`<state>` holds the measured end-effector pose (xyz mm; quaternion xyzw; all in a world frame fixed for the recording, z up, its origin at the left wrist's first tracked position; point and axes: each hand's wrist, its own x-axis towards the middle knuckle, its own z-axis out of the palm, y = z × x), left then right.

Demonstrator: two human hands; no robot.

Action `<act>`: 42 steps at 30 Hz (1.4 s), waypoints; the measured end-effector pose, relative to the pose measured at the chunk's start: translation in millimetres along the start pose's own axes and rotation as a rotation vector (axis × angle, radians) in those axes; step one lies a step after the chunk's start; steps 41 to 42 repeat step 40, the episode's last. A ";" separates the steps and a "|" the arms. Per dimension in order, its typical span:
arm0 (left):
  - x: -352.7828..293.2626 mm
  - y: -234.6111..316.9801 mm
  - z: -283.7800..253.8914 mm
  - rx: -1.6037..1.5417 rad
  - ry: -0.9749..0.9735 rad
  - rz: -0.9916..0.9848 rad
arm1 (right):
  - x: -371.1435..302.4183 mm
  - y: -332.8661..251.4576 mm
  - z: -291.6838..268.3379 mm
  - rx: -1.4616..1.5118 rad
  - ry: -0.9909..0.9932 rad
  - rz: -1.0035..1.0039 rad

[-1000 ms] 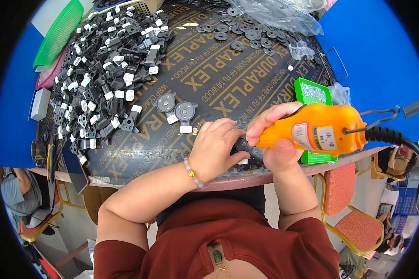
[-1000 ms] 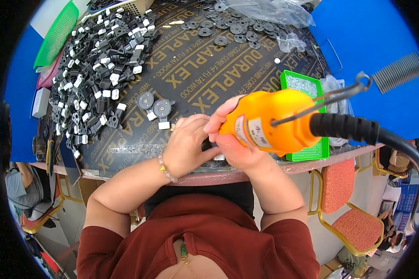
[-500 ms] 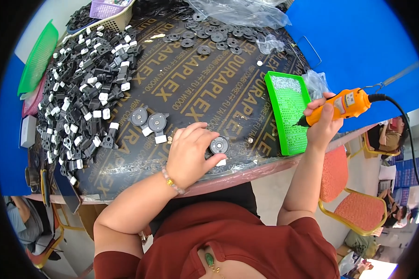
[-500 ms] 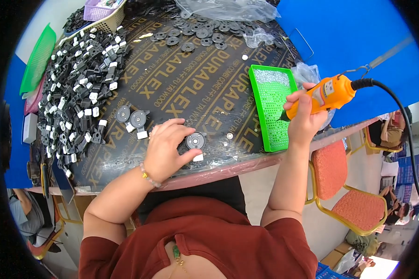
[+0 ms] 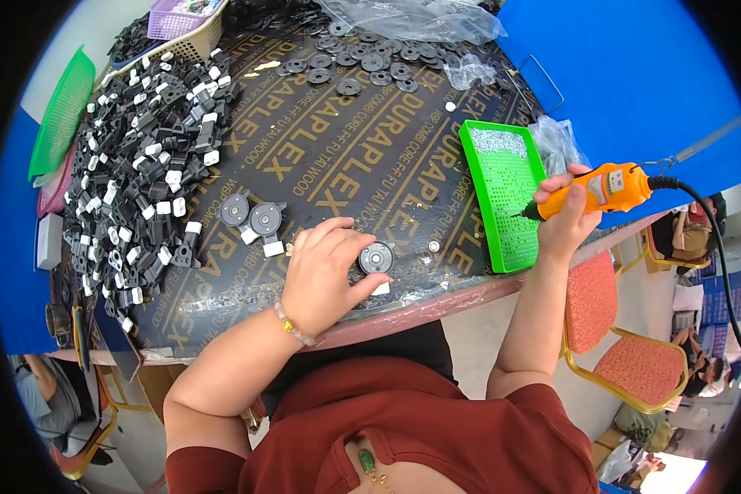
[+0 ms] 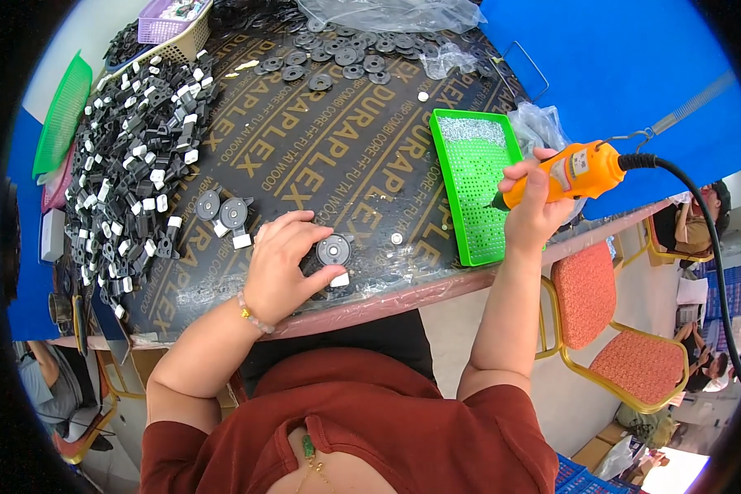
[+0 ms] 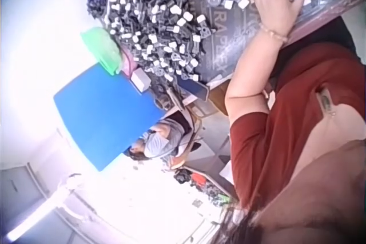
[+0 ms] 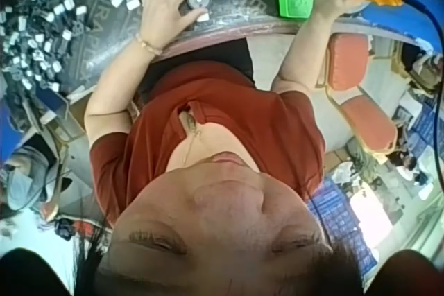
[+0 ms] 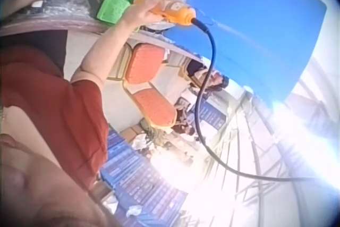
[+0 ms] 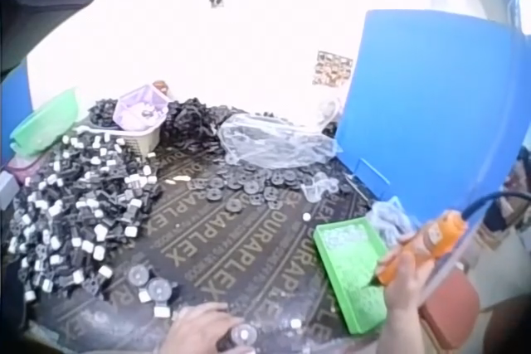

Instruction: Assemble small mechanical components using an electric screwdriver on a workbench.

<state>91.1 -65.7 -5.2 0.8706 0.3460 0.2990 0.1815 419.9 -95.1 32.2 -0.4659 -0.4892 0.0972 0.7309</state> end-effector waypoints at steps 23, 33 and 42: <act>-2.0 -3.0 1.5 -0.006 0.017 0.038 | -70.5 -73.4 122.7 0.461 -0.532 0.213; -3.4 -3.3 3.8 -0.020 0.057 0.039 | -75.5 -74.6 131.5 0.432 -0.535 0.301; -5.6 -3.6 1.6 -0.022 0.011 0.031 | -79.5 -58.4 129.4 0.683 -0.562 0.326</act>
